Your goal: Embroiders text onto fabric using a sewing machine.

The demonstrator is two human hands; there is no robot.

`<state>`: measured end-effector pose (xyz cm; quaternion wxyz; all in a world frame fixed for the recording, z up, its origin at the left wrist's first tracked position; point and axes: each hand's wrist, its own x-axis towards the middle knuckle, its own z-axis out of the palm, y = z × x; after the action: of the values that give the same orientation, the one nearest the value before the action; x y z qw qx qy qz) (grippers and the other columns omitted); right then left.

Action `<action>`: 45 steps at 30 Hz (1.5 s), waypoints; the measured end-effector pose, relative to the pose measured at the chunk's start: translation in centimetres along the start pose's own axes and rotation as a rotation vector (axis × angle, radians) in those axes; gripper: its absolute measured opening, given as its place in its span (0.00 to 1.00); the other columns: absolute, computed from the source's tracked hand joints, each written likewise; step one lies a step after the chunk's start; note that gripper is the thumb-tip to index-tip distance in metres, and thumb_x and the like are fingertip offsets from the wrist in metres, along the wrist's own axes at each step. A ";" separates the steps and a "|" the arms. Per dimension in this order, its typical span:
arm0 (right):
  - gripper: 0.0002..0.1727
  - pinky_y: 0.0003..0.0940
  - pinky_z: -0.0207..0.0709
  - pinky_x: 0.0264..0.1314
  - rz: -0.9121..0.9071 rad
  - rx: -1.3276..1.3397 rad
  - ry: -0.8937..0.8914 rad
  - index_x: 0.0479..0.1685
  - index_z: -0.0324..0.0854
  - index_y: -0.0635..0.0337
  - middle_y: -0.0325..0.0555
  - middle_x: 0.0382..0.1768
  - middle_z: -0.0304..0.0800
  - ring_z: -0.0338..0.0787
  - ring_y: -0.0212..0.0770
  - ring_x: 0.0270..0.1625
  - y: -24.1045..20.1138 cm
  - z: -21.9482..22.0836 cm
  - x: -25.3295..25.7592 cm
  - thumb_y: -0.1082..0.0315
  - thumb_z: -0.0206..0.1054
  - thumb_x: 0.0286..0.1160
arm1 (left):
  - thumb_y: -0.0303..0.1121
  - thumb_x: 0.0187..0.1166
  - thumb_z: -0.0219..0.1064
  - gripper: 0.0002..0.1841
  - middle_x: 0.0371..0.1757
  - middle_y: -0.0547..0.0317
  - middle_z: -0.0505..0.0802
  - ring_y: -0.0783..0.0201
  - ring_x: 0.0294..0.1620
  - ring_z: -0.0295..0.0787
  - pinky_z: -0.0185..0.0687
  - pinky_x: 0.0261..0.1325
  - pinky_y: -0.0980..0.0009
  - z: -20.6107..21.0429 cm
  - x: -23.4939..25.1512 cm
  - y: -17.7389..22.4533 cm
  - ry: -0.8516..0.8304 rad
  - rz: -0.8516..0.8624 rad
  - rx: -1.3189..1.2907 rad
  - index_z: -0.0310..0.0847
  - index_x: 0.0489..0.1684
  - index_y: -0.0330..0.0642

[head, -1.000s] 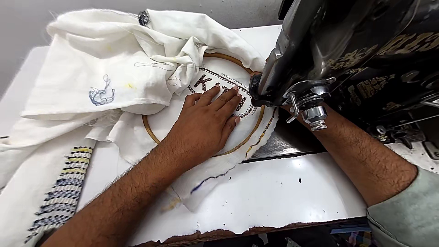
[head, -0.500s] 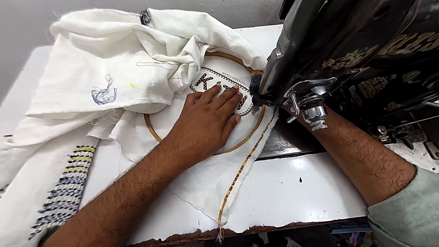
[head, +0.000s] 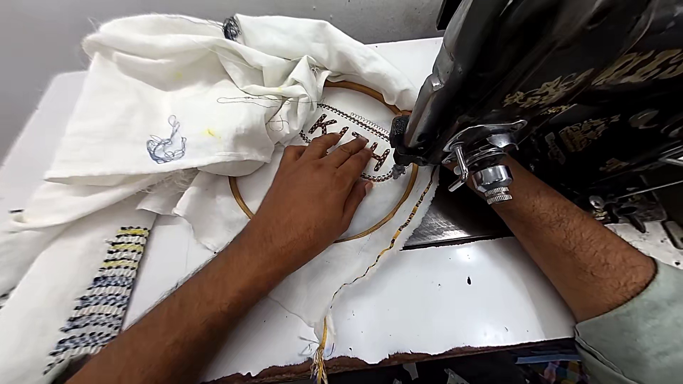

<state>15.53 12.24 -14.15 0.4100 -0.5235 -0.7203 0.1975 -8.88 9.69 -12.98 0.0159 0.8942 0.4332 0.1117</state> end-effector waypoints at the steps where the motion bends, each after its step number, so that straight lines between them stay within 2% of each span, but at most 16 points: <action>1: 0.15 0.10 0.69 0.58 -0.012 0.027 0.043 0.55 0.80 0.74 0.47 0.44 0.85 0.80 0.17 0.50 -0.9 0.0 -0.3 0.71 0.68 0.73 | 0.51 0.91 0.47 0.28 0.84 0.60 0.80 0.47 0.86 0.70 0.68 0.73 0.39 -0.6 -0.4 0.1 -0.032 -0.012 0.004 0.79 0.79 0.47; 2: 0.15 0.11 0.69 0.58 -0.044 0.042 0.082 0.53 0.81 0.76 0.50 0.44 0.86 0.81 0.19 0.49 -0.8 0.3 -0.4 0.72 0.68 0.73 | 0.53 0.90 0.47 0.29 0.85 0.61 0.79 0.46 0.86 0.70 0.69 0.72 0.39 -1.0 -0.8 0.2 -0.076 -0.029 0.015 0.77 0.81 0.48; 5: 0.16 0.10 0.69 0.59 -0.062 0.009 0.058 0.55 0.80 0.74 0.48 0.45 0.86 0.81 0.17 0.51 -0.8 -0.1 -0.6 0.70 0.68 0.74 | 0.60 0.90 0.40 0.35 0.91 0.64 0.70 0.45 0.90 0.64 0.67 0.76 0.35 -1.3 -1.5 0.4 -0.172 -0.083 0.056 0.68 0.89 0.52; 6: 0.16 0.12 0.70 0.60 -0.047 -0.049 0.023 0.56 0.81 0.72 0.48 0.46 0.86 0.81 0.19 0.52 -1.3 -0.5 -0.7 0.69 0.67 0.76 | 0.60 0.90 0.38 0.35 0.92 0.65 0.68 0.45 0.91 0.61 0.64 0.78 0.32 -1.2 -1.6 0.5 -0.192 -0.098 0.057 0.65 0.91 0.53; 8: 0.15 0.22 0.73 0.62 0.006 -0.200 -0.058 0.56 0.83 0.70 0.53 0.49 0.89 0.84 0.28 0.54 -2.6 -1.5 -0.9 0.68 0.68 0.77 | 0.60 0.90 0.36 0.35 0.94 0.65 0.65 0.46 0.93 0.57 0.59 0.81 0.29 -1.3 -1.7 0.6 -0.223 -0.110 0.049 0.61 0.93 0.55; 11: 0.15 0.22 0.73 0.65 0.051 -0.292 -0.109 0.59 0.82 0.64 0.48 0.50 0.88 0.84 0.28 0.57 -3.4 -1.9 -1.4 0.66 0.67 0.78 | 0.60 0.90 0.34 0.36 0.95 0.67 0.62 0.47 0.95 0.54 0.56 0.82 0.27 -1.3 -1.7 0.6 -0.244 -0.118 0.046 0.59 0.94 0.56; 13: 0.15 0.28 0.73 0.66 -0.006 -0.299 -0.071 0.58 0.84 0.66 0.53 0.51 0.90 0.86 0.35 0.59 -2.8 -1.4 -1.5 0.67 0.68 0.77 | 0.60 0.90 0.34 0.36 0.95 0.67 0.62 0.47 0.95 0.54 0.55 0.82 0.26 -1.3 -1.7 0.6 -0.243 -0.120 0.047 0.58 0.94 0.56; 14: 0.16 0.25 0.72 0.66 0.000 -0.287 -0.060 0.58 0.83 0.65 0.50 0.51 0.89 0.84 0.31 0.58 -2.6 -1.3 -1.5 0.65 0.68 0.77 | 0.60 0.90 0.34 0.36 0.95 0.67 0.62 0.47 0.95 0.54 0.55 0.81 0.26 -1.2 -1.7 0.6 -0.238 -0.119 0.047 0.58 0.94 0.56; 19: 0.21 0.19 0.71 0.69 0.043 -0.164 -0.017 0.64 0.80 0.65 0.47 0.55 0.88 0.83 0.24 0.62 -1.7 -0.7 -1.5 0.64 0.71 0.74 | 0.60 0.90 0.33 0.36 0.95 0.67 0.62 0.46 0.94 0.54 0.55 0.81 0.25 -1.1 -1.8 0.5 -0.220 -0.120 0.047 0.59 0.94 0.56; 22: 0.21 0.14 0.70 0.65 0.055 -0.141 0.002 0.64 0.78 0.66 0.44 0.52 0.86 0.81 0.19 0.59 -1.6 -0.6 -1.6 0.65 0.68 0.76 | 0.60 0.90 0.33 0.36 0.95 0.67 0.61 0.47 0.95 0.54 0.53 0.82 0.25 -1.0 -1.6 0.5 -0.217 -0.123 0.052 0.58 0.95 0.56; 26: 0.19 0.18 0.71 0.65 0.036 -0.195 -0.007 0.61 0.81 0.67 0.48 0.51 0.88 0.83 0.24 0.58 -1.7 -0.8 -1.3 0.65 0.68 0.76 | 0.59 0.91 0.33 0.36 0.95 0.67 0.61 0.48 0.95 0.52 0.51 0.83 0.25 -0.9 -1.5 0.6 -0.213 -0.122 0.049 0.57 0.95 0.55; 30: 0.17 0.18 0.71 0.63 -0.019 -0.186 -0.018 0.56 0.84 0.67 0.47 0.48 0.89 0.83 0.23 0.55 -1.9 -1.1 -1.0 0.65 0.70 0.73 | 0.59 0.91 0.33 0.36 0.95 0.67 0.61 0.48 0.95 0.52 0.51 0.83 0.25 -0.8 -1.5 0.8 -0.213 -0.113 0.045 0.57 0.95 0.55; 35: 0.16 0.09 0.70 0.58 0.079 -0.070 -0.026 0.58 0.80 0.66 0.39 0.45 0.84 0.80 0.13 0.51 -2.8 -1.4 -1.3 0.67 0.67 0.76 | 0.59 0.91 0.33 0.36 0.95 0.67 0.61 0.47 0.95 0.53 0.50 0.83 0.25 -0.8 -1.5 0.7 -0.215 -0.112 0.038 0.57 0.95 0.56; 39: 0.17 0.14 0.69 0.62 0.037 -0.140 -0.006 0.59 0.80 0.69 0.46 0.48 0.87 0.81 0.19 0.54 -2.3 -1.1 -1.5 0.66 0.66 0.77 | 0.59 0.91 0.33 0.35 0.95 0.66 0.62 0.48 0.95 0.52 0.49 0.83 0.25 -0.7 -1.4 0.6 -0.201 -0.113 0.037 0.57 0.95 0.55; 42: 0.17 0.12 0.70 0.60 0.067 -0.127 -0.017 0.59 0.80 0.68 0.43 0.47 0.85 0.80 0.16 0.53 -2.4 -1.2 -1.5 0.66 0.66 0.77 | 0.59 0.91 0.33 0.35 0.95 0.67 0.61 0.48 0.96 0.51 0.48 0.84 0.26 -0.6 -1.3 0.6 -0.196 -0.119 0.041 0.56 0.95 0.55; 45: 0.18 0.15 0.71 0.61 0.019 -0.159 -0.009 0.57 0.83 0.67 0.45 0.47 0.87 0.82 0.19 0.53 -2.2 -1.3 -1.2 0.63 0.69 0.75 | 0.59 0.91 0.33 0.35 0.96 0.67 0.61 0.49 0.96 0.51 0.47 0.85 0.26 -0.4 -1.1 0.6 -0.185 -0.115 0.034 0.56 0.95 0.55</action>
<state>15.39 10.14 -12.33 0.3619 -0.5602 -0.7306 0.1460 -9.14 8.41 -12.76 0.0470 0.8746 0.4822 0.0204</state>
